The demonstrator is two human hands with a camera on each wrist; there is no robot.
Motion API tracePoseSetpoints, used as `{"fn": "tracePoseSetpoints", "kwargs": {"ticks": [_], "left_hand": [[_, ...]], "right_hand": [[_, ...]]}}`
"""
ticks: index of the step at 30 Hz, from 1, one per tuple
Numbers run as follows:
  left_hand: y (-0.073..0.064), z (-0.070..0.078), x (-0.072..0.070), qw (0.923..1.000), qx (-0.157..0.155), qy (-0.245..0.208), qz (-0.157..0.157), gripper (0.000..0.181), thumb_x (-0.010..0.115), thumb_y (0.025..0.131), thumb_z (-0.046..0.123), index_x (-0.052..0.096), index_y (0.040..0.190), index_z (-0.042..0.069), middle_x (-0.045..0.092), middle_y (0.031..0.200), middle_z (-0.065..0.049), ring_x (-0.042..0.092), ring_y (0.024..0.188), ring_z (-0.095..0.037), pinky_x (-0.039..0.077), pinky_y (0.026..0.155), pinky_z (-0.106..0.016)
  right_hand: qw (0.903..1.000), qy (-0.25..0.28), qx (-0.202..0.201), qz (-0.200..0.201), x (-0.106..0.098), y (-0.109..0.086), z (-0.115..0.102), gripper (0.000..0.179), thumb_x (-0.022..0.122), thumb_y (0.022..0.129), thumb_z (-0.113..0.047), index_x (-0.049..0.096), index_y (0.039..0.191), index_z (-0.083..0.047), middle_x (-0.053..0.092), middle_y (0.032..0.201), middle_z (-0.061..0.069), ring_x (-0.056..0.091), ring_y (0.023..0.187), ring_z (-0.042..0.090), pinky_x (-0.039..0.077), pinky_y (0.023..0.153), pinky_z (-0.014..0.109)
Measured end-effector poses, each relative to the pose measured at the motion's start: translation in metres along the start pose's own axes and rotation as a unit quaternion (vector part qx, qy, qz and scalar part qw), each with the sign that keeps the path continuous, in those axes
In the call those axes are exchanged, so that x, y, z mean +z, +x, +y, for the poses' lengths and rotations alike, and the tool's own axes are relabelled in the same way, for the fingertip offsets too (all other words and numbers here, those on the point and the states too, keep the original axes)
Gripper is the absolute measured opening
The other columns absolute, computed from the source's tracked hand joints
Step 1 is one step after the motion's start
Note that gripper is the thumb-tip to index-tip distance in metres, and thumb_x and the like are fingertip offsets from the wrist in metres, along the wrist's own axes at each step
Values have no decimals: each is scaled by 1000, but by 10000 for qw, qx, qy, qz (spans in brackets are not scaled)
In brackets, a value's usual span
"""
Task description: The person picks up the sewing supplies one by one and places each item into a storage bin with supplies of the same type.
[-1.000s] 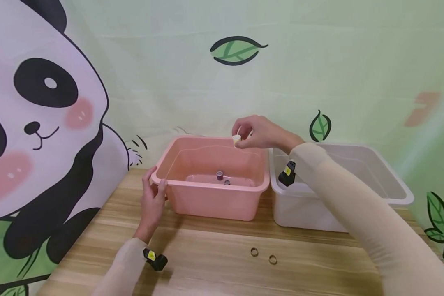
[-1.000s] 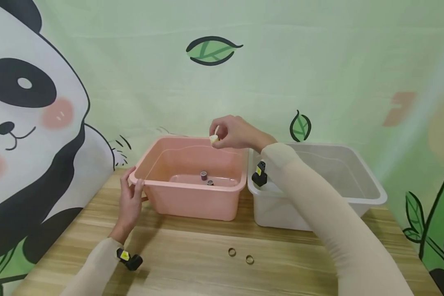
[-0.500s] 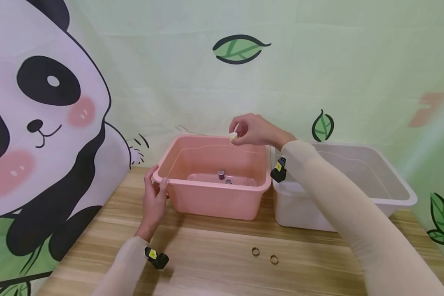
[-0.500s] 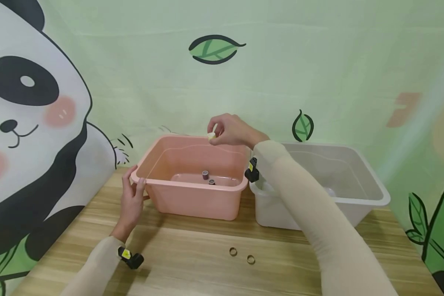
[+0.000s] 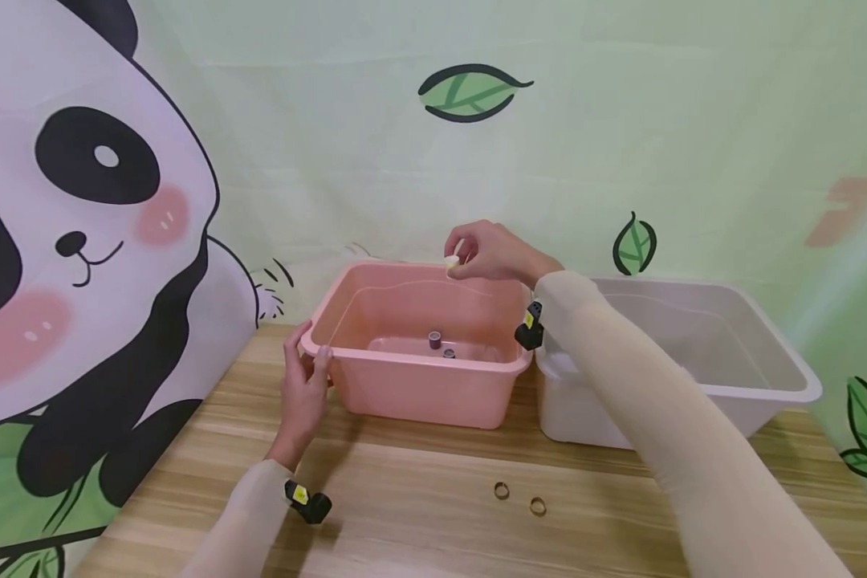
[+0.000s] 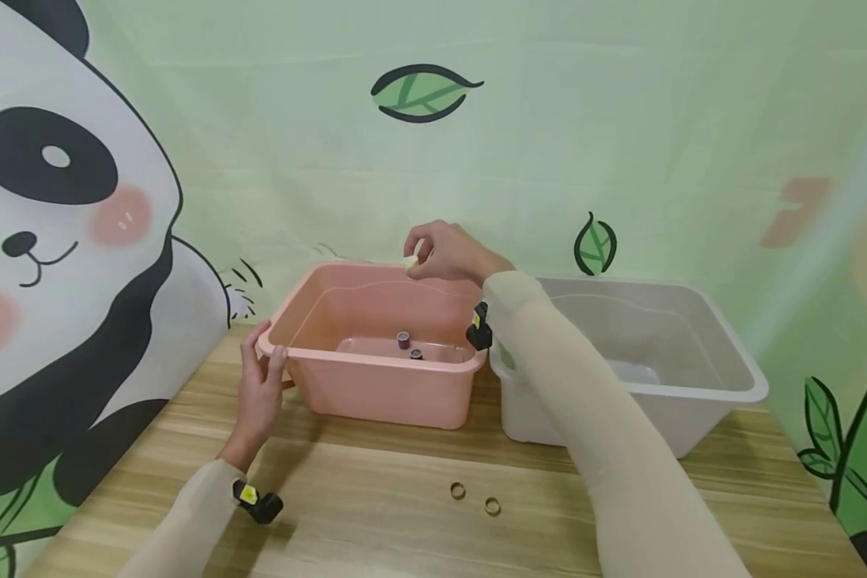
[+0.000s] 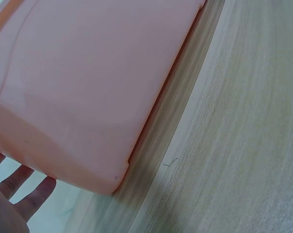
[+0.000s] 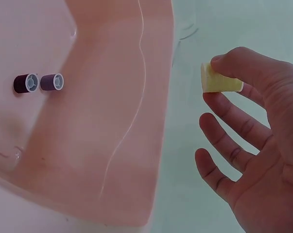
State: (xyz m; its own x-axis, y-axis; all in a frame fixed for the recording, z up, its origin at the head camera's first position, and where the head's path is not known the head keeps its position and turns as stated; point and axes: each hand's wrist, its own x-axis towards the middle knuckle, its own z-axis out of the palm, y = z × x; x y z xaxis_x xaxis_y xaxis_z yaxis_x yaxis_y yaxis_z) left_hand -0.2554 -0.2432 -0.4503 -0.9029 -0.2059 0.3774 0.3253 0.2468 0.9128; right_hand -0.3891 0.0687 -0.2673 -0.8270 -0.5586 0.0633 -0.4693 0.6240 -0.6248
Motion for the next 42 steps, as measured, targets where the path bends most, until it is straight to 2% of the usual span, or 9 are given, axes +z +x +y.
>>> {"fn": "tracePoseSetpoints", "kwargs": {"ticks": [6,14,21,29,35,42], "left_hand": [[-1,2,1,10000,6,-41,-6,54,48,110,31,24,158,39,40,160,-2,55,130,-29,57,83,-22],[-1,2,1,10000,-52,14,-6,54,49,110,31,24,157,41,40,160,0,54,131,-28,57,83,-23],[0,0,1,10000,-26,-1,36,54,49,110,30,25,158,37,42,159,-2,55,129,-29,57,82,-21],[0,1,1,10000,-14,-38,-5,55,48,110,33,23,159,36,40,160,0,54,131,-29,57,84,-23],[0,2,1,10000,6,-13,80,54,49,110,34,25,158,36,41,160,-2,55,130,-30,57,81,-21],[-1,2,2,9999,27,11,108,53,49,110,33,26,158,36,41,159,-3,56,129,-29,58,79,-21]], "right_hand": [[10000,28,-12,-29,7,6,6,26,78,91,-20,67,114,-13,66,104,10,61,94,27,57,78,34],[10000,53,-20,-64,11,6,5,27,78,90,-18,67,115,-12,66,105,10,62,96,28,57,81,36],[10000,9,59,-13,14,8,9,26,78,90,-19,67,114,-15,66,106,9,62,98,27,58,83,36],[9999,59,84,-60,12,7,11,57,79,91,-24,54,142,-20,62,133,12,60,114,27,58,89,41],[9999,75,69,-48,10,6,11,65,81,89,-30,50,146,-22,58,139,13,55,120,28,58,91,43],[10000,9,2,-3,10,1,13,67,80,89,-32,49,147,-23,57,140,13,55,120,28,58,89,42]]}}
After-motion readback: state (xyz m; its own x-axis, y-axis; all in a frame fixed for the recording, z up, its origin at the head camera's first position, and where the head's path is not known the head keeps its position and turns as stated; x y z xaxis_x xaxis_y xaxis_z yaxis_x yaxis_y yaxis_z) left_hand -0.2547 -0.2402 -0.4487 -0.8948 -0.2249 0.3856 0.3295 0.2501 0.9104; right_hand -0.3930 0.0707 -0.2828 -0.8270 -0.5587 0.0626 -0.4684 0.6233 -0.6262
